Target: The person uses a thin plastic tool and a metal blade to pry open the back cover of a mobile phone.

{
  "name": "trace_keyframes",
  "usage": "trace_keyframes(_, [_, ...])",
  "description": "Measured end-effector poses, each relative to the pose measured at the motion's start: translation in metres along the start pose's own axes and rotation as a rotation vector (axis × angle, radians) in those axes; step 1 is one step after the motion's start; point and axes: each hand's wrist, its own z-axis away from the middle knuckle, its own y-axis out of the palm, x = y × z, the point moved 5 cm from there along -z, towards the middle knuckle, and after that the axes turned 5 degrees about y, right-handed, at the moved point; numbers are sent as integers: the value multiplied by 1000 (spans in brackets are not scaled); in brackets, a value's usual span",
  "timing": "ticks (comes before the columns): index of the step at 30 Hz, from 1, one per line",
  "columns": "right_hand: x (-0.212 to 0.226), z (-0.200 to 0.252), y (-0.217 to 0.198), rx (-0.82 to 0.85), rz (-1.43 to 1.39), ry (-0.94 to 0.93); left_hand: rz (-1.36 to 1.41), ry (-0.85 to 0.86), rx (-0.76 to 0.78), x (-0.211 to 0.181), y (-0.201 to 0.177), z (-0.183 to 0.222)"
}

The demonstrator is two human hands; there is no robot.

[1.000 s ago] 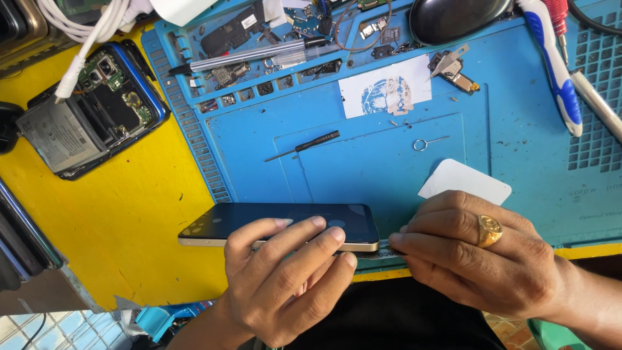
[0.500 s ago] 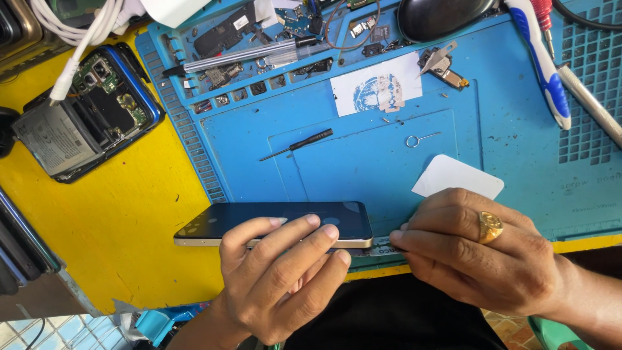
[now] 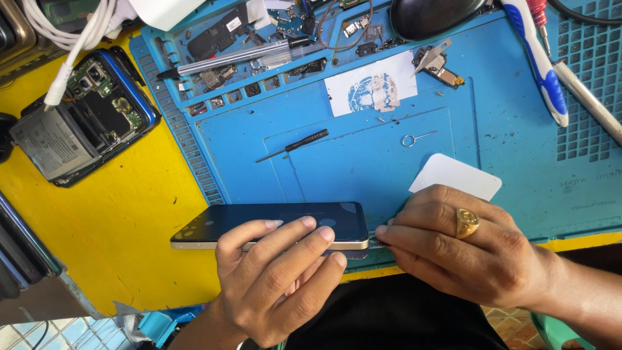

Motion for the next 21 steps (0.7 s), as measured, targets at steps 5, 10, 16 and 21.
trace_keyframes(5, [-1,2,1,-12,4,-17,-8,10,-14,1,1,0])
trace_keyframes(10, [-1,2,-3,-40,19,16,-3,11,-5,1,1,0])
trace_keyframes(16, [-2,2,1,-30,-13,4,-5,12,9,1,0,0])
trace_keyframes(21, [-7,7,3,-31,5,17,-11,13,2,0,0,0])
